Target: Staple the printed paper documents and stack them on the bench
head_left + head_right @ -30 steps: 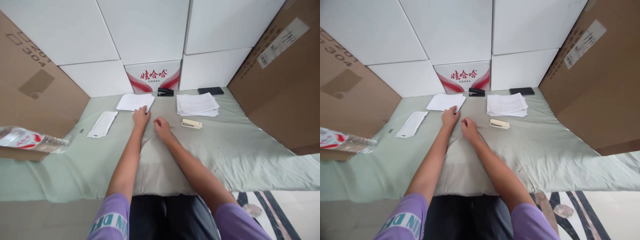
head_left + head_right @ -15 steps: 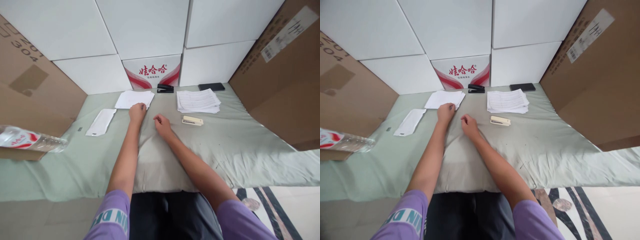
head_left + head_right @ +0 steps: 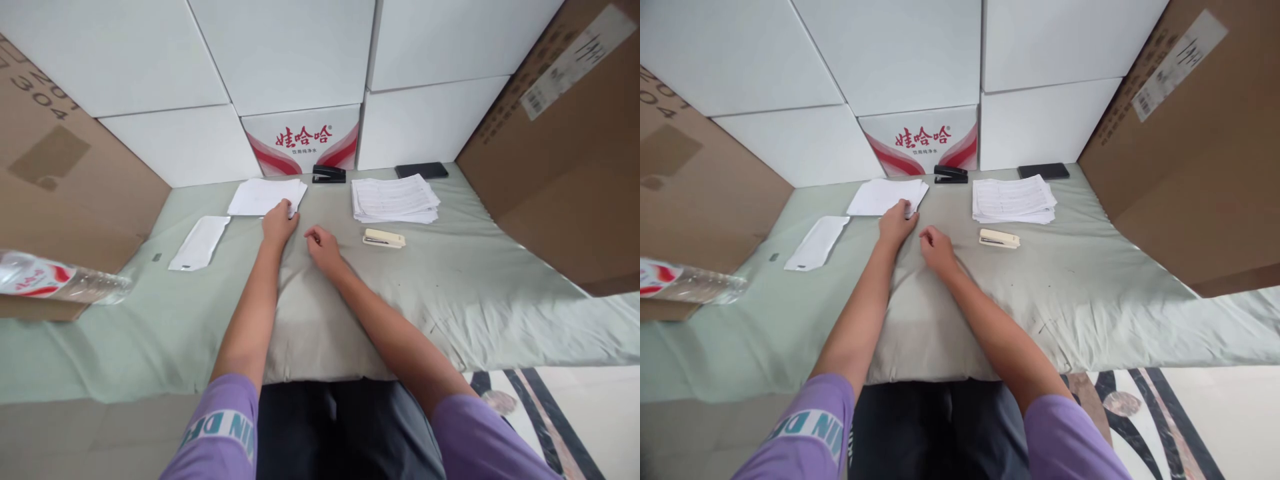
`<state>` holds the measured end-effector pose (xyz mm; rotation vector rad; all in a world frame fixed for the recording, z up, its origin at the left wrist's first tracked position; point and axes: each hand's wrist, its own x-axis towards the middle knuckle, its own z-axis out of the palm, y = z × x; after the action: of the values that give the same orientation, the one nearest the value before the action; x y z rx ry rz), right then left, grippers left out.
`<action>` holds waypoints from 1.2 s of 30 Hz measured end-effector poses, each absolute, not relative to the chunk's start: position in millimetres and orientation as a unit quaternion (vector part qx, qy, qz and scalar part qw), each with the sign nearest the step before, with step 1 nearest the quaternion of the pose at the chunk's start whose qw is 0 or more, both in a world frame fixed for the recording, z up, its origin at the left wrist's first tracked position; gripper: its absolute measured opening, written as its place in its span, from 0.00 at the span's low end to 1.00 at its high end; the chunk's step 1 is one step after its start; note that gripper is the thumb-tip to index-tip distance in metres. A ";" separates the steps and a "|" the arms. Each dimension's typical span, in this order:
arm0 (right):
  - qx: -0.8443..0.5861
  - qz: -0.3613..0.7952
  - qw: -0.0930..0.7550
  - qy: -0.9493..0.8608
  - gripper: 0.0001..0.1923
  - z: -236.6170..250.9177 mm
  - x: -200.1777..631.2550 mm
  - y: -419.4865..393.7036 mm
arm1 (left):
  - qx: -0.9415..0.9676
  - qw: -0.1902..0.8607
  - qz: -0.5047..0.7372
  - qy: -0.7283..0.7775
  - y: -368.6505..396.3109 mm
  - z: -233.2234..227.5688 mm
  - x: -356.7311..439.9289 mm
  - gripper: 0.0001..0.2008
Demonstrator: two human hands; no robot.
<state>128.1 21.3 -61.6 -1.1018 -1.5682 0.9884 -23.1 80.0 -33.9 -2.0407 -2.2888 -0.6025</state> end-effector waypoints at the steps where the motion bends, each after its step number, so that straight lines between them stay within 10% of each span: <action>1: -0.449 0.404 0.473 -0.642 0.09 -62.6 127.8 21.6 | -0.653 0.012 -0.188 -0.734 79.9 -33.5 -21.7 0.18; 36: -0.460 0.411 0.453 -0.644 0.09 -60.4 129.2 18.6 | -0.587 0.030 -0.352 -0.729 75.0 -12.8 -67.5 0.14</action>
<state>129.2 18.6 -60.4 -1.1359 -1.5895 1.0155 -67.5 75.0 -12.8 -1.8084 -2.2467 -1.0848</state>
